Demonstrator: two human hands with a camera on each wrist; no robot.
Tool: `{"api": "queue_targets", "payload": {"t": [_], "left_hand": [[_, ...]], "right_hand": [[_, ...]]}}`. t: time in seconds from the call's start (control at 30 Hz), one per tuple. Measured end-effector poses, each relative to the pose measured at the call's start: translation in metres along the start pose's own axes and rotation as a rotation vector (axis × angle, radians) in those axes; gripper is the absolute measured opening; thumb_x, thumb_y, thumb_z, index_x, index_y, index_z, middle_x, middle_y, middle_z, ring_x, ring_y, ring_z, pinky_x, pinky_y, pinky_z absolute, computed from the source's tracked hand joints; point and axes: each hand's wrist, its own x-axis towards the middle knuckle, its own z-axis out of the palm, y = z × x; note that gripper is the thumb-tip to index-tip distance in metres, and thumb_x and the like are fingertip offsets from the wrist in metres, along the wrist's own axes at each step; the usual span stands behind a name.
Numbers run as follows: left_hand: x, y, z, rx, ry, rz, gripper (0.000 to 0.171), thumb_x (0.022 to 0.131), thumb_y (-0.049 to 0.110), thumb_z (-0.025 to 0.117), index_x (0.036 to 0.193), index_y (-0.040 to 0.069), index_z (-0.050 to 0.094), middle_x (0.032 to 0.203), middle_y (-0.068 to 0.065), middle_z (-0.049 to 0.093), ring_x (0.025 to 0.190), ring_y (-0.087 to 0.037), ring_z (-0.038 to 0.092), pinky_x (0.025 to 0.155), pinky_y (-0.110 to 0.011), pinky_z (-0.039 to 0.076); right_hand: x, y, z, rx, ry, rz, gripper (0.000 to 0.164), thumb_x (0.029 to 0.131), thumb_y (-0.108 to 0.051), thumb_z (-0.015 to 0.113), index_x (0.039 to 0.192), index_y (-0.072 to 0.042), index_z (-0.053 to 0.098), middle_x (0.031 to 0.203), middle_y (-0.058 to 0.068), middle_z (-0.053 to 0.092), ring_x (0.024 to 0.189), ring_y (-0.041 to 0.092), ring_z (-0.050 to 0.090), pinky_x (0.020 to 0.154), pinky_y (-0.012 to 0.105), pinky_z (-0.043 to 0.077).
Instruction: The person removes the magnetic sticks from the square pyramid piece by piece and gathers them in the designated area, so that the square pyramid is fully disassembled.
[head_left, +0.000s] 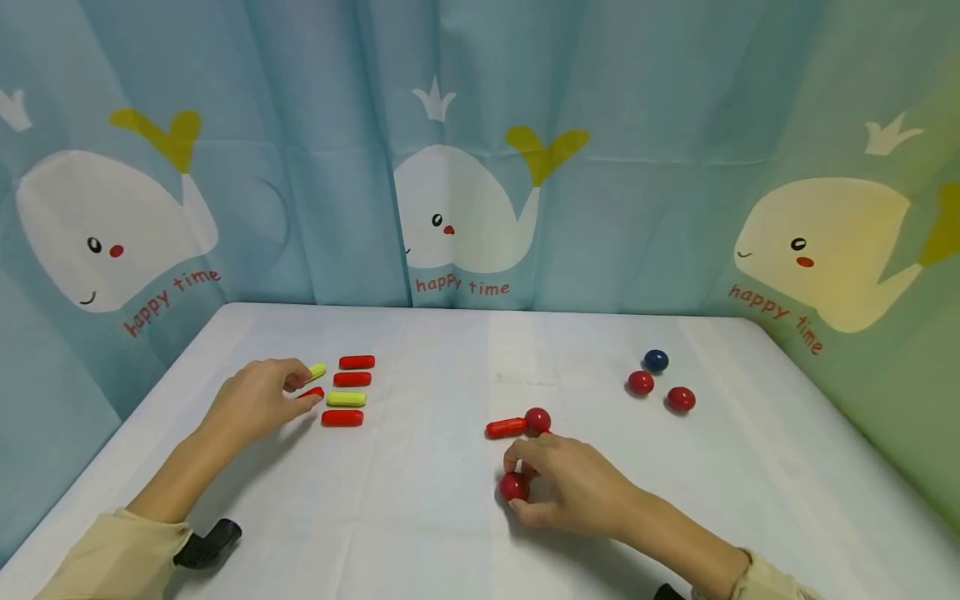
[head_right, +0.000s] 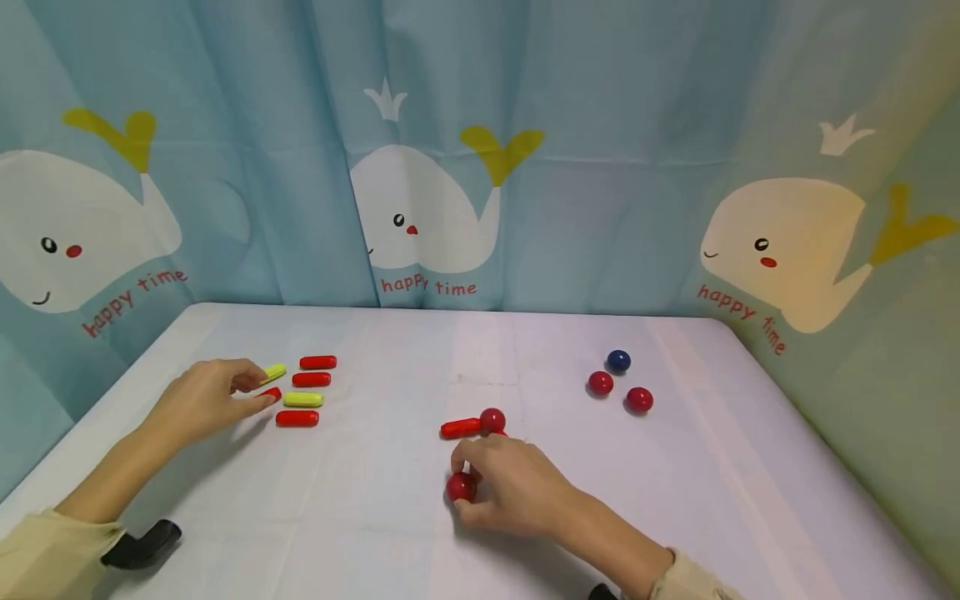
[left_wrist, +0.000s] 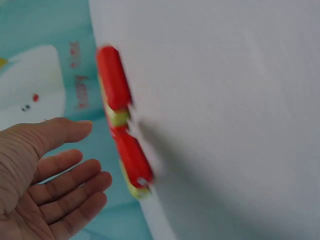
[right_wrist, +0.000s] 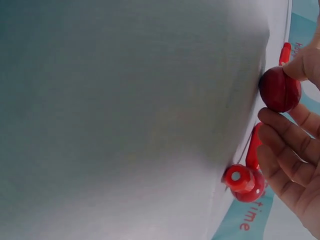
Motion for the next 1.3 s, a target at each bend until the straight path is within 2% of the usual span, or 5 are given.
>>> {"api": "queue_targets", "payload": {"t": [0.43, 0.67, 0.87, 1.1, 1.3], "left_hand": [[-0.007, 0.056, 0.010, -0.147, 0.083, 0.204, 0.020, 0.086, 0.019, 0.082, 0.102, 0.008, 0.075, 0.097, -0.005, 0.076, 0.089, -0.024, 0.070, 0.077, -0.044, 0.057], [-0.005, 0.082, 0.032, -0.163, -0.023, 0.280, 0.026, 0.088, 0.022, 0.080, 0.107, 0.006, 0.073, 0.100, -0.005, 0.076, 0.093, -0.021, 0.072, 0.077, -0.037, 0.057], [-0.001, 0.109, 0.047, -0.140, -0.118, 0.336, 0.027, 0.087, 0.024, 0.081, 0.108, 0.008, 0.074, 0.098, -0.003, 0.076, 0.092, -0.020, 0.071, 0.079, -0.038, 0.057], [0.007, 0.129, 0.060, -0.120, -0.156, 0.406, 0.025, 0.087, 0.023, 0.081, 0.106, 0.008, 0.074, 0.093, -0.003, 0.075, 0.087, -0.019, 0.068, 0.076, -0.038, 0.055], [0.009, 0.135, 0.067, -0.112, -0.179, 0.406, 0.025, 0.087, 0.023, 0.081, 0.106, 0.009, 0.074, 0.090, -0.001, 0.072, 0.083, -0.015, 0.063, 0.076, -0.036, 0.053]], "right_hand": [[-0.016, 0.021, -0.018, -0.078, 0.267, 0.055, 0.030, 0.080, -0.020, 0.084, 0.103, -0.025, 0.066, 0.086, -0.015, 0.063, 0.080, 0.007, 0.061, 0.067, 0.023, 0.051], [-0.029, 0.051, -0.032, -0.172, 0.336, 0.162, 0.030, 0.078, -0.018, 0.086, 0.101, -0.022, 0.067, 0.084, -0.012, 0.066, 0.077, 0.011, 0.062, 0.067, 0.028, 0.053], [-0.040, 0.076, -0.044, -0.186, 0.331, 0.252, 0.025, 0.082, -0.018, 0.082, 0.100, -0.017, 0.066, 0.084, -0.003, 0.071, 0.075, 0.015, 0.065, 0.056, 0.030, 0.047], [-0.046, 0.104, -0.054, -0.248, 0.349, 0.297, 0.025, 0.084, -0.021, 0.081, 0.101, -0.010, 0.065, 0.084, 0.004, 0.073, 0.075, 0.022, 0.065, 0.055, 0.034, 0.044], [-0.048, 0.120, -0.060, -0.288, 0.333, 0.356, 0.031, 0.086, -0.023, 0.079, 0.107, -0.004, 0.066, 0.080, 0.006, 0.067, 0.070, 0.020, 0.058, 0.054, 0.035, 0.043]]}}
